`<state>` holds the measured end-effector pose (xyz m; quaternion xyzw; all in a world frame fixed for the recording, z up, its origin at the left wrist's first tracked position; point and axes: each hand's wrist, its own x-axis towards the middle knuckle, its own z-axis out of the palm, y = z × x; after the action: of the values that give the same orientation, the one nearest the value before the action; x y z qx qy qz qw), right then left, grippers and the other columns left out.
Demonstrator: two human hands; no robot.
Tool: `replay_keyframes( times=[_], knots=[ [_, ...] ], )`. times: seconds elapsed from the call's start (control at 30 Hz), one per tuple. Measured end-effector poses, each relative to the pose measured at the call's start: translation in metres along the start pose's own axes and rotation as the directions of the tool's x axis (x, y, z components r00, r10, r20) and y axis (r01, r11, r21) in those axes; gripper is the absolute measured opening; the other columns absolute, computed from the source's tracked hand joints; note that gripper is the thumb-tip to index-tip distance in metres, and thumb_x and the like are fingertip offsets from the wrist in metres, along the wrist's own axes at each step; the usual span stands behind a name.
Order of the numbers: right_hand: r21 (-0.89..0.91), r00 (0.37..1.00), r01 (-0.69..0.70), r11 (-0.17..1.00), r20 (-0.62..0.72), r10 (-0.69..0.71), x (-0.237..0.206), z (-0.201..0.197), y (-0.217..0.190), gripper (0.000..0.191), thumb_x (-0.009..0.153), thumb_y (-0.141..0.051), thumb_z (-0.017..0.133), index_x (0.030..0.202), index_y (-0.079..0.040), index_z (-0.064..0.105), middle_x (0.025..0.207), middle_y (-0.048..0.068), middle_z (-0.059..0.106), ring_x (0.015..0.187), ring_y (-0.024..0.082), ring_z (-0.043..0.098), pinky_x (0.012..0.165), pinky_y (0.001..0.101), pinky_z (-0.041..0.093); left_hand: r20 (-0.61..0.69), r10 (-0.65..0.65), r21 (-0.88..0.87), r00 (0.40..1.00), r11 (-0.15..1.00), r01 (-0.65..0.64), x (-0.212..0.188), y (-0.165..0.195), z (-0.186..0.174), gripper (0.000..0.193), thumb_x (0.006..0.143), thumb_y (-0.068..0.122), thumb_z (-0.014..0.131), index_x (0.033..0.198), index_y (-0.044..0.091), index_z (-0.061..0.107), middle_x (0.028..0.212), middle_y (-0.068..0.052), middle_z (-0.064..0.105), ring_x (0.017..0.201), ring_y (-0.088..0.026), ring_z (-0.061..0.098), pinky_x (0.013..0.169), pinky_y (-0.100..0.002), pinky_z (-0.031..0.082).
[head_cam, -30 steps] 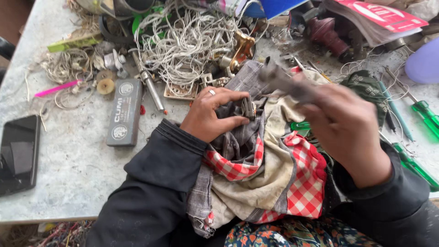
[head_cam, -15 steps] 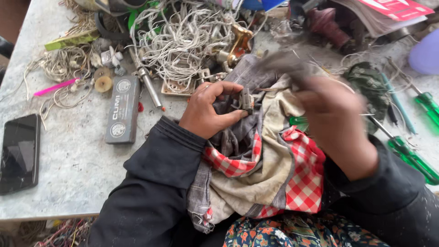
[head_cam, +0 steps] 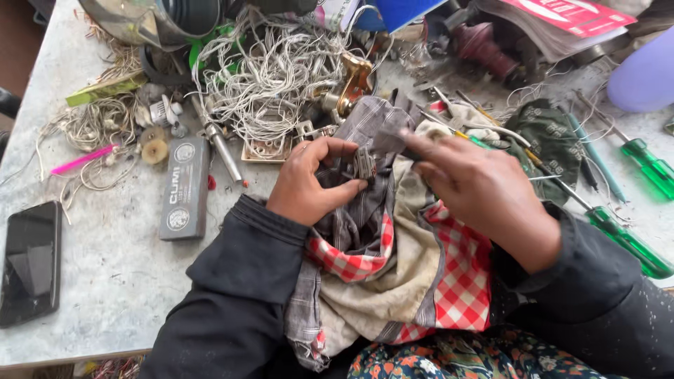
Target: The person disassembles a small electrical component, likely a starter solenoid, using a hammer, screwdriver, and pliers. They remove metal plates and copper coils, then reassemble the unit on a cluttered workbench.
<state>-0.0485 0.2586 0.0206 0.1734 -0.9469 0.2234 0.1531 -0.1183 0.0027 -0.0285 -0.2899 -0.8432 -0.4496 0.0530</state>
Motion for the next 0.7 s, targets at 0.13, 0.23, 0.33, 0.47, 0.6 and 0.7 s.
replay_keyframes(
  times=[0.13, 0.23, 0.33, 0.47, 0.6, 0.7],
  knots=[
    [0.038, 0.951, 0.067, 0.997, -0.303, -0.052, -0.007, -0.005, 0.016, 0.024, 0.113, -0.023, 0.067, 0.135, -0.015, 0.064, 0.107, 0.009, 0.067, 0.088, 0.028, 0.069, 0.076, 0.0368, 0.055, -0.029, 0.079, -0.013, 0.996, 0.997, -0.080, -0.002, 0.002, 0.000, 0.048, 0.077, 0.022, 0.089, 0.118, 0.007, 0.069, 0.112, -0.006, 0.073, 0.108, -0.024, 0.066, 0.095, -0.036, 0.052],
    [-0.161, 0.973, -0.039, 0.986, -0.233, 0.000, -0.002, -0.008, 0.026, 0.032, 0.107, -0.024, 0.070, 0.138, -0.012, 0.068, 0.101, 0.011, 0.066, 0.079, 0.031, 0.066, 0.067, 0.0394, 0.052, -0.040, 0.095, -0.065, 0.995, 0.993, -0.097, -0.005, 0.003, -0.003, 0.048, 0.079, 0.018, 0.087, 0.121, 0.005, 0.067, 0.115, -0.006, 0.071, 0.109, -0.021, 0.068, 0.098, -0.033, 0.053],
    [-0.342, 0.992, -0.045, 0.939, -0.123, 0.003, 0.008, -0.003, 0.033, 0.040, 0.094, -0.022, 0.073, 0.134, -0.017, 0.076, 0.095, 0.009, 0.068, 0.072, 0.030, 0.067, 0.061, 0.0418, 0.051, 0.010, 0.062, -0.311, 0.998, 0.949, -0.056, -0.006, 0.005, -0.009, 0.050, 0.081, 0.010, 0.083, 0.126, 0.005, 0.062, 0.119, -0.005, 0.069, 0.105, -0.015, 0.068, 0.094, -0.029, 0.056],
    [-0.329, 0.978, 0.042, 0.944, -0.178, -0.106, 0.013, 0.006, 0.032, 0.035, 0.093, -0.023, 0.073, 0.127, -0.017, 0.075, 0.103, 0.008, 0.068, 0.095, 0.031, 0.066, 0.082, 0.0441, 0.050, 0.149, -0.071, -0.625, 0.986, 0.766, 0.150, -0.014, 0.011, -0.013, 0.056, 0.085, -0.001, 0.075, 0.136, 0.005, 0.052, 0.113, -0.007, 0.068, 0.108, -0.014, 0.067, 0.096, -0.030, 0.056],
    [0.029, 0.955, 0.196, 0.980, -0.232, -0.184, 0.010, 0.013, 0.018, 0.021, 0.097, -0.025, 0.075, 0.113, -0.012, 0.075, 0.110, 0.011, 0.068, 0.105, 0.031, 0.063, 0.090, 0.0435, 0.048, 0.129, 0.006, -0.716, 0.992, 0.693, 0.089, -0.017, 0.013, -0.010, 0.054, 0.089, -0.009, 0.069, 0.136, 0.006, 0.047, 0.122, -0.007, 0.062, 0.115, -0.014, 0.065, 0.103, -0.033, 0.056],
    [0.349, 0.973, 0.208, 0.914, -0.172, -0.155, 0.006, 0.024, 0.003, 0.029, 0.086, -0.025, 0.081, 0.102, -0.003, 0.069, 0.101, 0.011, 0.067, 0.097, 0.026, 0.065, 0.086, 0.0400, 0.051, 0.086, 0.143, -0.681, 0.986, 0.731, -0.047, -0.016, 0.014, -0.004, 0.050, 0.092, -0.013, 0.067, 0.134, 0.007, 0.047, 0.130, -0.008, 0.055, 0.122, -0.015, 0.062, 0.109, -0.034, 0.055]
  ],
)
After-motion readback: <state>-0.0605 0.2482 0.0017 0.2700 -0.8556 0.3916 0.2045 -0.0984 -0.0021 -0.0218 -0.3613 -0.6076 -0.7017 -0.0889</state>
